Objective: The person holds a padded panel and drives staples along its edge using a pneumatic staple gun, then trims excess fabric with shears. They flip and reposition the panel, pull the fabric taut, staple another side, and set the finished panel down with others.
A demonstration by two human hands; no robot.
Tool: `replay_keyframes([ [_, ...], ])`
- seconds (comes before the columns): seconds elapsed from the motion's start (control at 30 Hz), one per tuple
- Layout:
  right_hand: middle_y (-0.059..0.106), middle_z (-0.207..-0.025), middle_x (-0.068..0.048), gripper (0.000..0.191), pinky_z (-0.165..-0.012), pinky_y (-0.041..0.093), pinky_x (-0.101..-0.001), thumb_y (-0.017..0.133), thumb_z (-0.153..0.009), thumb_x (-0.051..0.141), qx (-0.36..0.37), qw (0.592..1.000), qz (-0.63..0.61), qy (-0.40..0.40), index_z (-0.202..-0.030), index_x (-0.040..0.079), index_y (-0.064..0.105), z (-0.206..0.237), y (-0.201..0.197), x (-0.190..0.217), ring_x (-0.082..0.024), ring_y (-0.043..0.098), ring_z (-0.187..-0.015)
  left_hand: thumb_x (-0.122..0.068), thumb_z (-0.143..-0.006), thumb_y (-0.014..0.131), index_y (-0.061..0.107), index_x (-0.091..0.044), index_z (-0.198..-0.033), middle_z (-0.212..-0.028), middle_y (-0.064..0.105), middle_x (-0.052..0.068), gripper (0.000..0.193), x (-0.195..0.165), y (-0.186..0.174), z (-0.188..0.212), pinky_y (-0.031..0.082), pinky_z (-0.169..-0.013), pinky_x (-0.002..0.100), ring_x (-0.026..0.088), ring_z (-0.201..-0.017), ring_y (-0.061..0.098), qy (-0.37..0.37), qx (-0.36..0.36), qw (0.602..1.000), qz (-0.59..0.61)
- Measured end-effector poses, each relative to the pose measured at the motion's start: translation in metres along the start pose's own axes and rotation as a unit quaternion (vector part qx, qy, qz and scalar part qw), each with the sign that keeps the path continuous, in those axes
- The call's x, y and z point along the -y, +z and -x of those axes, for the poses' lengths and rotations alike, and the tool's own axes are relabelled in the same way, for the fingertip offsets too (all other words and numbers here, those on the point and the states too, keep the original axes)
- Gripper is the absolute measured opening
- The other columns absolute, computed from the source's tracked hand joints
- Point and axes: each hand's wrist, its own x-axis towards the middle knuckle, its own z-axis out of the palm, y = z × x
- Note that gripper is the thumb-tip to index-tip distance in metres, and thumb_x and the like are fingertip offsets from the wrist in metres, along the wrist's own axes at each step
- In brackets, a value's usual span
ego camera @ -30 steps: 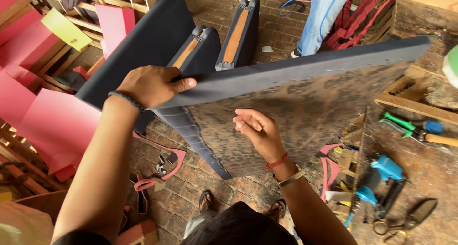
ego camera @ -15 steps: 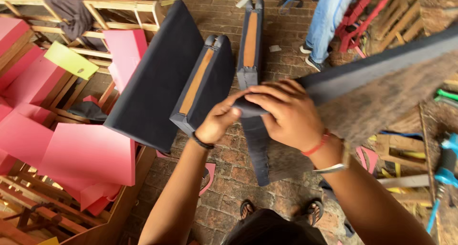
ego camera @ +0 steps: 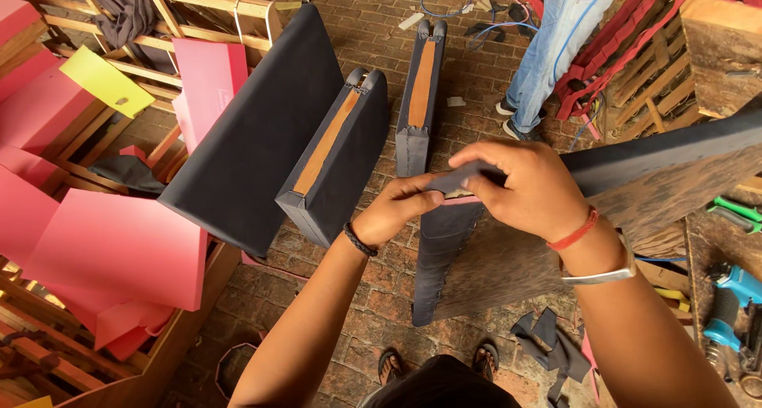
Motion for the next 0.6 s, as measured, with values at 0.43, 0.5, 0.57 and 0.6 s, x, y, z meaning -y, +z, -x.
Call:
replay_keyframes([
  [0.43, 0.072, -0.100, -0.009, 0.037, -0.079, 0.055, -0.0347, 0.078, -0.072, 0.006, -0.078, 0.996, -0.037, -0.027, -0.108, 0.001, 0.070, 0.023, 0.005, 0.043, -0.024, 0.072, -0.091, -0.005, -0.097, 0.065, 0.073, -0.003, -0.125, -0.103, 0.080, 0.007, 0.030, -0.053, 0.033, 0.008, 0.058, -0.082, 0.025, 0.005, -0.091, 0.069, 0.035, -0.104, 0.984, -0.141],
  [0.5, 0.073, -0.100, -0.011, 0.034, -0.077, 0.055, -0.0340, 0.084, -0.075, 0.007, -0.100, 0.995, 0.007, -0.003, -0.106, -0.001, 0.073, 0.029, 0.015, 0.043, -0.024, 0.071, -0.089, -0.005, -0.096, 0.066, 0.074, -0.004, -0.125, -0.105, 0.081, 0.009, 0.030, -0.062, 0.039, 0.010, 0.060, -0.081, 0.026, 0.008, -0.092, 0.073, 0.041, -0.121, 0.974, -0.186],
  [0.57, 0.074, -0.098, -0.010, 0.018, -0.072, 0.054, -0.0311, 0.084, -0.081, 0.001, -0.113, 0.993, -0.005, 0.034, -0.097, 0.002, 0.077, 0.034, 0.027, 0.038, -0.021, 0.072, -0.083, -0.005, -0.094, 0.070, 0.073, -0.006, -0.125, -0.118, 0.078, 0.011, 0.031, -0.070, 0.041, 0.014, 0.061, -0.088, 0.027, 0.014, -0.104, 0.075, 0.104, -0.122, 0.959, -0.233],
  [0.6, 0.074, -0.097, -0.009, 0.019, -0.086, 0.054, -0.0339, 0.083, -0.081, -0.001, -0.128, 0.991, -0.042, 0.024, -0.098, 0.003, 0.077, 0.036, 0.030, 0.033, -0.019, 0.071, -0.084, -0.005, -0.093, 0.073, 0.072, -0.006, -0.125, -0.125, 0.076, 0.012, 0.032, -0.073, 0.041, 0.015, 0.061, -0.091, 0.028, 0.016, -0.110, 0.076, 0.137, -0.122, 0.949, -0.255],
])
